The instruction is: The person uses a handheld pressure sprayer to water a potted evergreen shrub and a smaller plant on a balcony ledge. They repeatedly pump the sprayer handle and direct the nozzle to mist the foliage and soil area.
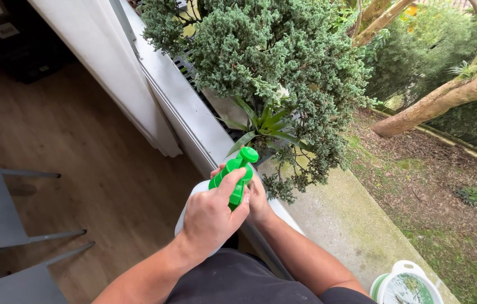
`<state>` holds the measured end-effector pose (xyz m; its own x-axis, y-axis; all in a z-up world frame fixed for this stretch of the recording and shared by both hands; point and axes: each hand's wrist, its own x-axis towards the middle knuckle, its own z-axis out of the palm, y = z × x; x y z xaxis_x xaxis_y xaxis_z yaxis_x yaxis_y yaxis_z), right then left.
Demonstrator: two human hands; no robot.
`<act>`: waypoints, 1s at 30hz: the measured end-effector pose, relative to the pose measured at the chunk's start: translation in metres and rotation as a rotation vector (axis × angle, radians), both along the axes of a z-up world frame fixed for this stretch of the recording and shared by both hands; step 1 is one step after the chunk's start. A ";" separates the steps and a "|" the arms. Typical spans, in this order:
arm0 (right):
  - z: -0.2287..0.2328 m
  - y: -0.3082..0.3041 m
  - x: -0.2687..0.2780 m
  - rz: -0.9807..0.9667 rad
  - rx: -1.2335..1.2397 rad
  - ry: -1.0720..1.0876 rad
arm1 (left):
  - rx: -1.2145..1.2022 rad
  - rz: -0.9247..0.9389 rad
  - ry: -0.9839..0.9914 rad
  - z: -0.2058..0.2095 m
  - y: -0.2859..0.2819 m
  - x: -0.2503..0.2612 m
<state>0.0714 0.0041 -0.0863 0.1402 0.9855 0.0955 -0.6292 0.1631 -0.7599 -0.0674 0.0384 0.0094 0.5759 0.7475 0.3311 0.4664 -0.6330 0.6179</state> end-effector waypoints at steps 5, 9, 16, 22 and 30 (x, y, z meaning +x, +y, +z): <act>-0.002 0.002 0.008 -0.011 0.049 -0.050 | 0.089 -0.003 -0.047 0.001 0.001 0.005; 0.001 0.005 0.012 -0.021 0.036 -0.027 | 0.103 -0.024 -0.056 0.010 0.002 0.009; 0.002 0.007 0.021 0.044 0.099 0.000 | 0.125 -0.020 -0.068 0.012 -0.001 0.015; 0.007 0.008 0.029 0.101 0.148 -0.034 | 0.179 -0.010 -0.151 0.018 -0.006 0.019; -0.006 0.007 0.044 0.184 0.155 -0.035 | 0.108 0.095 -0.139 -0.003 -0.019 0.027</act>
<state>0.1150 0.0114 -0.0920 -0.0460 0.9675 0.2488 -0.6329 0.1645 -0.7566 -0.0409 0.0193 0.0068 0.4475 0.7523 0.4835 0.4422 -0.6561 0.6116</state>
